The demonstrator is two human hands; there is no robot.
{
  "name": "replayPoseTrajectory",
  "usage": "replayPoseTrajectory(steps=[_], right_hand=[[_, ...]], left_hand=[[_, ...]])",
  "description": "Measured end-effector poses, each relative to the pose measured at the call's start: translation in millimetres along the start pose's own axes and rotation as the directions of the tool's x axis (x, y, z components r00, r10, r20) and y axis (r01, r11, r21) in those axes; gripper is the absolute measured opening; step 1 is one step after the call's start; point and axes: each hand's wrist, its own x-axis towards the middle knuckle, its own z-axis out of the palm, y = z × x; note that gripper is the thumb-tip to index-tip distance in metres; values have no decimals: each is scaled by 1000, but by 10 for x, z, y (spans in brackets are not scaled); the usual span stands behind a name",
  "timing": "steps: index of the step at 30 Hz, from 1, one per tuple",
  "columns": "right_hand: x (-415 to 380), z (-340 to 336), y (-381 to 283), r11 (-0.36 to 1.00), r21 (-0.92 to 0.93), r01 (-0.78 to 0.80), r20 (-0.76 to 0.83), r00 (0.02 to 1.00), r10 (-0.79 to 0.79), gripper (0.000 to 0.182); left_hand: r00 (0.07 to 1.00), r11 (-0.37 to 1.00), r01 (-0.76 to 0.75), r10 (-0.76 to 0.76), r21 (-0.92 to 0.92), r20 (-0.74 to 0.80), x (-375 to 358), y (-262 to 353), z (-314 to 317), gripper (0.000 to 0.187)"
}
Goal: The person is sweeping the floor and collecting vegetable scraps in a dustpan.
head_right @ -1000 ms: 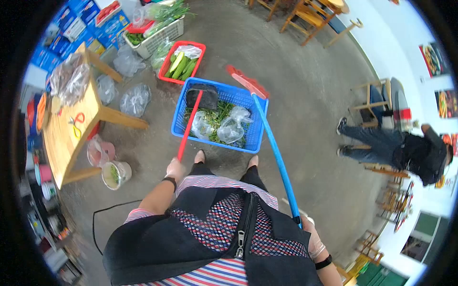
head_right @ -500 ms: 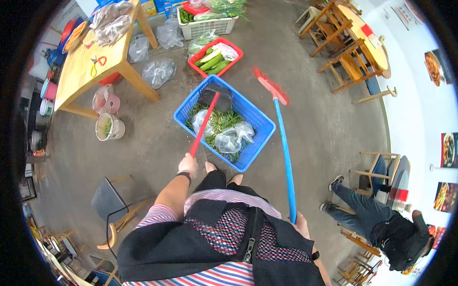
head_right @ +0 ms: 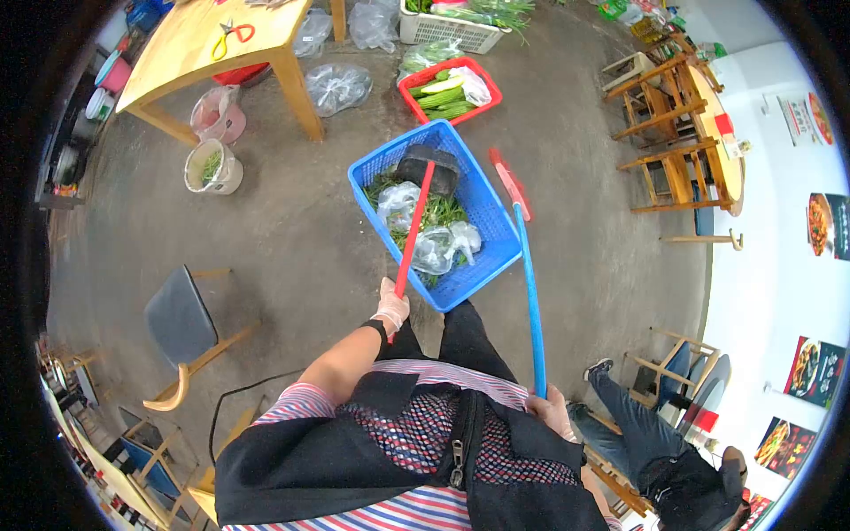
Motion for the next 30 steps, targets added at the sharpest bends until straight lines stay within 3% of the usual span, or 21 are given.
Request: replayPoseTrajectory(steps=[1,2,3,5,7,9,10,12,14,17,19,21,25,27,29,30], right_hand=[[-22,-1,-33,1000,-11,2,0,1000,-2,20],[-30,-2,-59,999,-34,35,10,999,-35,19],[-33,-6,-84,996,-56,68,24,997,-67,18],[-44,19,-156,989,-110,95,36,995,-92,18],[17,15,-165,982,-150,118,53,992,-111,18],[129,-45,-118,983,-184,8,95,995,9,17],[136,-44,-123,984,-179,6,106,994,13,17],[162,-42,-159,999,-27,41,191,981,-35,18],[263,-114,-38,999,5,34,213,976,-34,18],[345,-176,-33,998,-20,55,246,968,-49,16],[345,-229,5,995,-71,76,267,962,-54,15],[436,-287,73,995,59,84,289,952,-98,11],[613,-517,227,981,73,180,355,915,-194,11],[675,-632,298,987,-20,159,266,953,-148,14],[709,-747,400,980,27,195,295,935,-195,15],[729,-790,440,971,67,229,305,922,-238,16]], left_hand=[[837,958,283,-222,-48,499,-185,651,-918,49],[932,982,173,-138,-76,336,-288,609,-832,32],[986,995,62,-48,-80,159,-380,523,-719,32],[883,923,358,-286,-143,372,-370,436,-647,34],[875,915,364,-271,-176,400,-487,252,-607,34],[780,880,467,-367,-82,506,-623,195,-731,35],[689,813,576,-424,-88,588,-735,352,-1040,34],[667,790,605,-433,-101,607,-813,210,-1039,33],[617,747,656,-446,-110,648,-836,117,-1009,31],[657,740,650,-432,-173,618,-666,38,-953,31],[743,786,583,-413,-206,526,-565,57,-929,34],[794,810,534,-382,-242,473,-604,252,-1099,38],[858,837,471,-362,-279,364,-890,334,-1193,42],[894,918,368,-306,-146,329,-1086,349,-1302,43],[922,931,330,-282,-156,267,-1298,261,-1317,40],[973,976,202,-191,-78,129,-1357,143,-1292,38]])
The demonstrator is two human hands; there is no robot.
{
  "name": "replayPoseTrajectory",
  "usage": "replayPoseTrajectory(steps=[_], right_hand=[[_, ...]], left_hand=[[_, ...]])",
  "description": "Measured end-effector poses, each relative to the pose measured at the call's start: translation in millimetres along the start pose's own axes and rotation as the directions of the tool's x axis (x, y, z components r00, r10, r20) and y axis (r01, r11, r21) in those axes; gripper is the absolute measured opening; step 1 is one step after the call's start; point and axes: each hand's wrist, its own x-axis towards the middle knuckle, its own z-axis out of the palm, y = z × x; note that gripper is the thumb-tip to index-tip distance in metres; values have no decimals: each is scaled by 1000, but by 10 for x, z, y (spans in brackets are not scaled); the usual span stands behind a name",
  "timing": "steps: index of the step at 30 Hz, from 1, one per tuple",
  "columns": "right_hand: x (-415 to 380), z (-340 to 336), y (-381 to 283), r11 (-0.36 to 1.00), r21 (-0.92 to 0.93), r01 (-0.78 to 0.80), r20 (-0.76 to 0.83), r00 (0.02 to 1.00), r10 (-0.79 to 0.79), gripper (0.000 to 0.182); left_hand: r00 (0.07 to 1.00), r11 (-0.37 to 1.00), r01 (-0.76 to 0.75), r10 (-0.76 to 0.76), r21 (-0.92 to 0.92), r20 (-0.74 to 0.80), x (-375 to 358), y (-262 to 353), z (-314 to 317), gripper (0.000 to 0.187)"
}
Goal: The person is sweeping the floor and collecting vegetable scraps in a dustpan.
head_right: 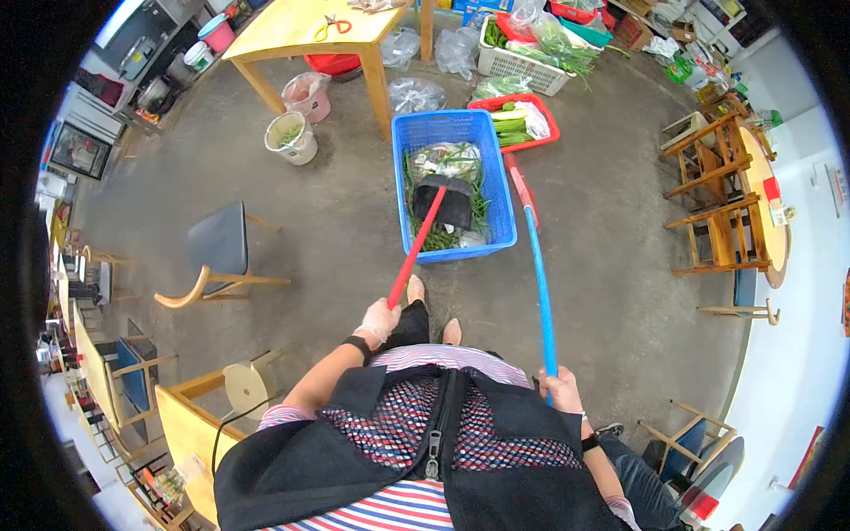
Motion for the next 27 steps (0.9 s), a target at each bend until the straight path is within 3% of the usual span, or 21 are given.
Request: replayPoseTrajectory(steps=[1,3,7,10,12,13,15,16,17,18,19,21,22,23,26,27], right_hand=[[-21,-41,34,1000,0,2,6,1000,-2,16],[-80,-90,106,998,27,63,20,998,-63,18],[-205,-128,97,999,15,41,9,999,-42,20],[-289,-100,33,998,-6,68,50,996,-68,21],[-307,-18,-77,971,-197,136,63,990,-126,20],[-179,-50,21,965,-209,157,90,986,-141,20],[141,-167,367,699,-527,483,111,855,-507,19],[132,-104,334,865,-326,380,101,924,-368,19],[90,35,209,855,-337,393,121,919,-375,19],[23,198,98,920,-245,305,73,952,-296,14],[-51,370,-12,967,-147,210,30,978,-208,13],[-150,728,-257,977,-148,156,9,988,-157,15],[-182,925,-372,987,-132,90,-19,995,-93,22],[-191,1100,-461,993,-117,21,-47,999,-27,29],[5,1345,-527,951,-263,163,93,985,-143,22],[9,1481,-569,948,-271,165,95,985,-144,22]], left_hand=[[986,988,-107,119,108,-115,-58,-106,22,37],[973,979,-160,177,123,-146,-226,-212,-66,34],[969,982,-152,171,116,-177,-469,-395,-181,34],[994,987,-60,72,151,-78,-509,-409,-340,37],[998,988,-56,53,145,24,-436,-438,-413,40],[997,990,-59,51,128,60,-417,-439,-457,40],[998,991,-66,65,115,9,-381,-498,-427,38],[991,986,-119,125,121,-50,-382,-528,-450,37],[977,977,-171,185,130,-103,-402,-525,-506,37],[974,981,-192,189,-19,-128,-397,-536,-595,32],[973,981,-190,184,-36,-139,-429,-504,-776,32],[991,910,-8,62,-414,116,-498,-441,-1210,30],[982,793,-22,132,-609,137,-574,-458,-1404,24],[982,784,-27,136,-621,129,-676,-459,-1629,24],[903,401,249,232,-881,361,-873,-526,-2244,21],[904,393,249,234,-885,358,-833,-625,-2371,21]])
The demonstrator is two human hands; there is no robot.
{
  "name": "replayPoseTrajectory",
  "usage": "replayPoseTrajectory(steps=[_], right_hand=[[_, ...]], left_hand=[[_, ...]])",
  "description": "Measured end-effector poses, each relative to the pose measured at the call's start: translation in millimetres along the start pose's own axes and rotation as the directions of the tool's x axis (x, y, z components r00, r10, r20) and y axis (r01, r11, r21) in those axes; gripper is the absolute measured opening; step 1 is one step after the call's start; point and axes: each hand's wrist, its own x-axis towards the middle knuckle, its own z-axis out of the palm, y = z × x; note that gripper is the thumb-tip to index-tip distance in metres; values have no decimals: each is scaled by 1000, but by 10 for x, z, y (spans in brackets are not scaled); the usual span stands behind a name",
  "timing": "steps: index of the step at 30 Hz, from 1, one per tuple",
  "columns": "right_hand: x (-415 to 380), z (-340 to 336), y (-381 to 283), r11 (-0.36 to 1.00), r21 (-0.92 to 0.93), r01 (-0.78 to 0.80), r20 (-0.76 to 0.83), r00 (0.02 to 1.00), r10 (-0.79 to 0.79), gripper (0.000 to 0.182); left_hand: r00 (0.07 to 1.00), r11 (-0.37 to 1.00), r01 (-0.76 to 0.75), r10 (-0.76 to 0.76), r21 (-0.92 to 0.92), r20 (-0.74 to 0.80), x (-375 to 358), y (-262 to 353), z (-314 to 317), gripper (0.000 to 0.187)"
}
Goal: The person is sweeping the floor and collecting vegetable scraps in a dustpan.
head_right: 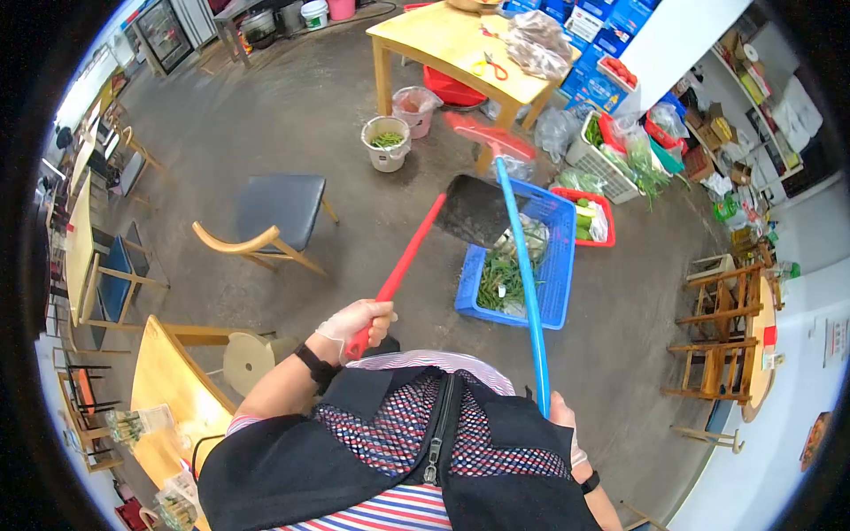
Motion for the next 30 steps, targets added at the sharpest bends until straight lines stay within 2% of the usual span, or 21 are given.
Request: replayPoseTrajectory(steps=[1,2,3,4,5,7,8,9,13,14,16,17,20,22,23,24,26,27,28,29,30], right_hand=[[-36,197,-191,954,-261,149,14,988,-151,20],[-48,407,-387,820,-496,287,68,954,-293,18],[-37,611,-596,817,-496,294,72,952,-298,18],[-29,802,-819,693,-632,346,131,930,-344,19],[6,955,-987,542,-746,388,198,905,-376,21],[210,1158,-1104,500,-747,437,258,885,-388,22],[302,1266,-1182,462,-741,487,314,860,-403,23],[379,1355,-1295,483,-762,432,315,898,-307,24],[885,1734,-1593,541,-750,381,401,912,-87,27],[1061,1807,-1596,539,-749,385,407,909,-85,27],[1427,1956,-1618,756,-591,279,474,879,47,25],[1524,2104,-1771,775,-595,213,503,850,153,22],[2091,2416,-1920,846,-511,155,547,818,180,20],[2468,2690,-2126,856,-466,224,616,777,132,19],[2642,2818,-2321,862,-424,279,669,738,91,18],[2767,2945,-2489,892,-408,196,637,761,124,15],[3179,3178,-2779,884,-406,231,740,651,170,12],[3332,3276,-2921,886,-405,226,745,643,176,12],[3454,3425,-3100,921,-373,111,767,595,239,11],[3556,3551,-3249,938,-345,-18,787,538,300,10],[3705,3665,-3307,942,-316,-110,785,528,325,7]], left_hand=[[993,953,107,-87,-284,82,-38,83,-155,21],[973,819,219,-142,-530,182,-65,177,-311,20],[974,785,199,-95,-587,204,-67,228,-424,19],[975,783,196,-89,-590,204,-52,279,-526,19],[972,694,219,-91,-686,218,-17,322,-618,18],[964,531,259,-88,-807,252,84,389,-785,16],[964,530,259,-87,-808,252,162,431,-859,16],[966,532,254,-93,-808,243,251,477,-929,14],[962,547,271,-118,-792,248,725,655,-1332,9],[954,537,300,-145,-789,264,875,697,-1440,8],[950,529,303,-106,-793,292,1155,785,-1641,7],[957,518,285,-112,-806,267,1276,874,-1715,7],[964,532,260,-100,-806,245,1634,1286,-1948,7],[982,563,189,-128,-805,141,1857,1638,-2062,8],[989,664,122,-145,-738,33,1919,1818,-2084,9],[986,755,61,-147,-652,-77,1997,2045,-2117,10],[969,802,-47,-108,-595,-223,2153,2383,-2218,11],[946,788,-72,-140,-611,-293,2220,2597,-2275,10],[917,779,-104,-164,-618,-362,2272,2841,-2335,10],[954,788,-76,-121,-611,-274,2336,3017,-2493,10],[927,784,-89,-161,-615,-339,2427,3170,-2616,11]])
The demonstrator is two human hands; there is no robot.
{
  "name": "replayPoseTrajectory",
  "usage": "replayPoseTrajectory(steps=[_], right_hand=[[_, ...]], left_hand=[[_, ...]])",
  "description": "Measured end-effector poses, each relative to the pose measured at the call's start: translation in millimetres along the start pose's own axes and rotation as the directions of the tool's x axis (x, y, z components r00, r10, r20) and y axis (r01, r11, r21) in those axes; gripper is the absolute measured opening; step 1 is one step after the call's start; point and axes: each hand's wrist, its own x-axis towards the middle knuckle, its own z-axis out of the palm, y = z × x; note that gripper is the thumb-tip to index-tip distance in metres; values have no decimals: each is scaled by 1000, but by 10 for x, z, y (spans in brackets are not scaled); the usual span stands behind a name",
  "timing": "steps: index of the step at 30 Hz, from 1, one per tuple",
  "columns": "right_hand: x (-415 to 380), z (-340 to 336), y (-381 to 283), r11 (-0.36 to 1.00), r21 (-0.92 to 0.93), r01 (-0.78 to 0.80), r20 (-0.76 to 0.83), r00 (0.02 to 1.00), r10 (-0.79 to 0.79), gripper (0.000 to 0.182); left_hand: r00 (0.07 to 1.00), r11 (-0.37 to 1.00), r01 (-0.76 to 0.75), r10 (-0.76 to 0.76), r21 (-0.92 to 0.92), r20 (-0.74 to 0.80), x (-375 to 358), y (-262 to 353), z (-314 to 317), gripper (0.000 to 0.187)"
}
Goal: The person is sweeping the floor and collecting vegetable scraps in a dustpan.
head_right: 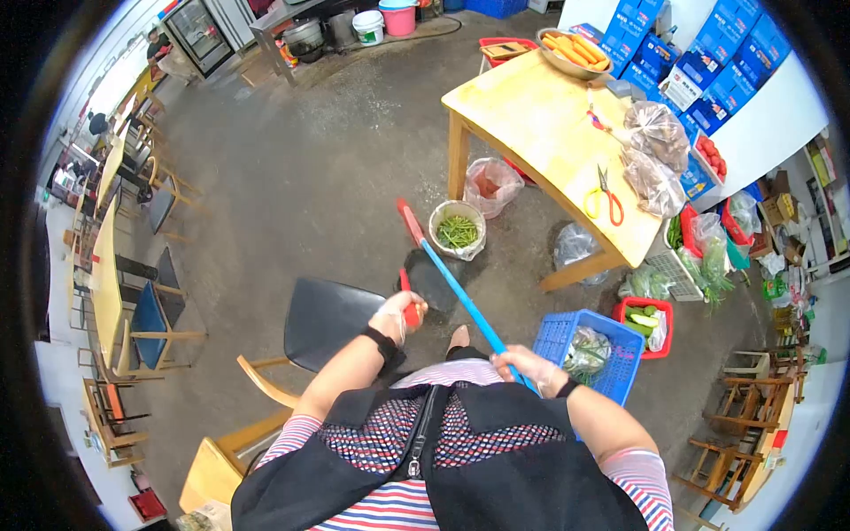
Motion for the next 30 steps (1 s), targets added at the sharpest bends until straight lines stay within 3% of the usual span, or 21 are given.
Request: replayPoseTrajectory(steps=[2,4,5,8,13,16,17,20,23,30], right_hand=[[161,0,-340,995,95,-17,19,1000,15,6],[318,34,-636,996,81,-29,-11,999,30,8],[407,46,-782,999,40,-1,-8,1000,2,8],[676,33,-1121,998,-37,55,7,998,-55,8],[1244,9,-1598,982,-163,91,31,996,-88,10],[1400,71,-1944,983,-179,34,-28,999,-40,10],[1447,109,-2072,984,-179,13,-59,998,-24,9],[1554,226,-2315,973,-231,-14,-81,997,-5,8],[1669,255,-2464,975,-224,-2,-70,997,-14,12],[2051,119,-2885,918,-385,-92,-108,993,55,10]], left_hand=[[999,1000,22,-22,2,-25,-23,363,56,7],[996,999,-15,19,44,-89,-97,645,142,9],[990,992,-107,113,70,-87,-70,746,106,8],[994,993,-94,98,69,-47,18,1170,-66,6],[983,986,-156,150,-54,-103,155,1787,-278,5],[989,981,-108,89,-161,-120,281,2116,-477,5],[998,983,-58,52,-172,-39,305,2222,-570,7],[987,963,-81,42,-256,-154,315,2421,-665,11],[998,939,-38,16,-341,-66,457,2573,-986,8],[990,871,-86,20,-484,-140,410,2773,-1354,7]])
